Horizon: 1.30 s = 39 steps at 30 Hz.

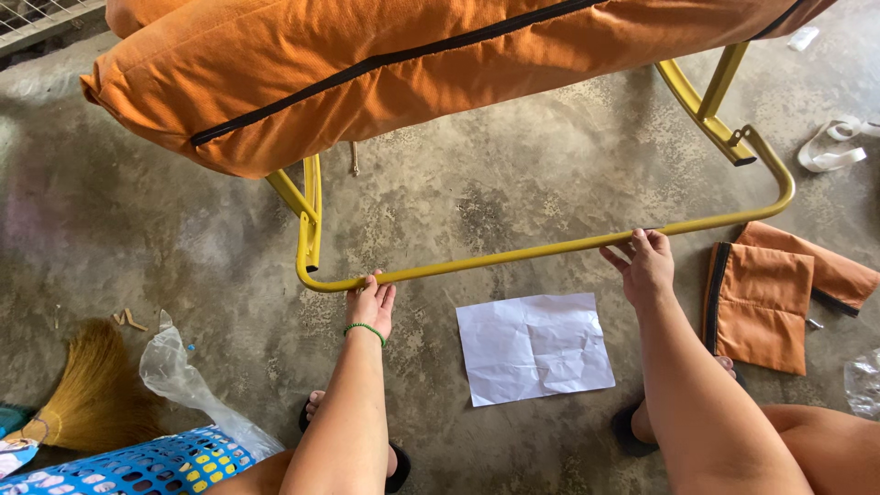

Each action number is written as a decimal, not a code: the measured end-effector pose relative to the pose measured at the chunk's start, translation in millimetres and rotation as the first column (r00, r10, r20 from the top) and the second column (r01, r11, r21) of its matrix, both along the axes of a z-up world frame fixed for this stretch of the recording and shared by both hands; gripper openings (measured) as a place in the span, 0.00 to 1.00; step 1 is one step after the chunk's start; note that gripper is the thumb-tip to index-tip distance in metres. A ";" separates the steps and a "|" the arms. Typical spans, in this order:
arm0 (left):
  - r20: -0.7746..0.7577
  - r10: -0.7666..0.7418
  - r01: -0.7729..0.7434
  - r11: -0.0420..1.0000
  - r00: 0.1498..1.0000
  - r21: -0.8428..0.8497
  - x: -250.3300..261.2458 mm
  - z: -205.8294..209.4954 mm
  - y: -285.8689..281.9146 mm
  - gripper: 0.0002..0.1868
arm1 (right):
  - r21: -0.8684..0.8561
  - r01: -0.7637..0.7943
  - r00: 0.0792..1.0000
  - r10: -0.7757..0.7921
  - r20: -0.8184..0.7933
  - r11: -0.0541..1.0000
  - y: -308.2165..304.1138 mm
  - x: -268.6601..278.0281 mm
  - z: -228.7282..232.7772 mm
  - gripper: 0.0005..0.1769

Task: The person assembles a yellow metal frame with an orange cushioned seat. They connect metal poles, secure joints, and handle an instruction sheet and small hardware pieces on the floor.

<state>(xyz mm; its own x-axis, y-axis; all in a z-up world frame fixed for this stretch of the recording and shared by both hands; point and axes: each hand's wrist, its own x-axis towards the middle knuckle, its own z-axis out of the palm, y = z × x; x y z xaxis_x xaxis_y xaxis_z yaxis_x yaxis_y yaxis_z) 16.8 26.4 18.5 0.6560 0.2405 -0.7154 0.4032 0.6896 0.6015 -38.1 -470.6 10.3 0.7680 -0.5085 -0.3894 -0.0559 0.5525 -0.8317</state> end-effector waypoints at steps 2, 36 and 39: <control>0.028 -0.010 0.010 1.000 1.000 -0.003 1.5 -4.9 3.0 0.20 | -0.010 -0.007 0.999 0.007 0.044 1.000 1.4 0.1 0.7 0.04; 0.017 -0.067 0.066 0.996 0.998 0.055 0.7 -40.9 17.8 0.21 | -0.052 -0.005 0.996 0.009 0.090 0.999 0.4 0.7 -22.3 0.04; 0.012 -0.078 0.077 0.995 0.997 0.066 0.9 -47.8 18.4 0.20 | -0.045 -0.013 0.995 0.017 0.099 0.999 -1.3 0.5 -21.0 0.04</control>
<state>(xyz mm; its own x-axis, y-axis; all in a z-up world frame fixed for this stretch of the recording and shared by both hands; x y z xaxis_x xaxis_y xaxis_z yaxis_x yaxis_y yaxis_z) 17.6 44.8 -29.3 0.6851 0.2342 -0.6898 0.4446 0.6158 0.6505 -37.6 -471.9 -10.6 0.8092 -0.5119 -0.2885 0.0199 0.5146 -0.8572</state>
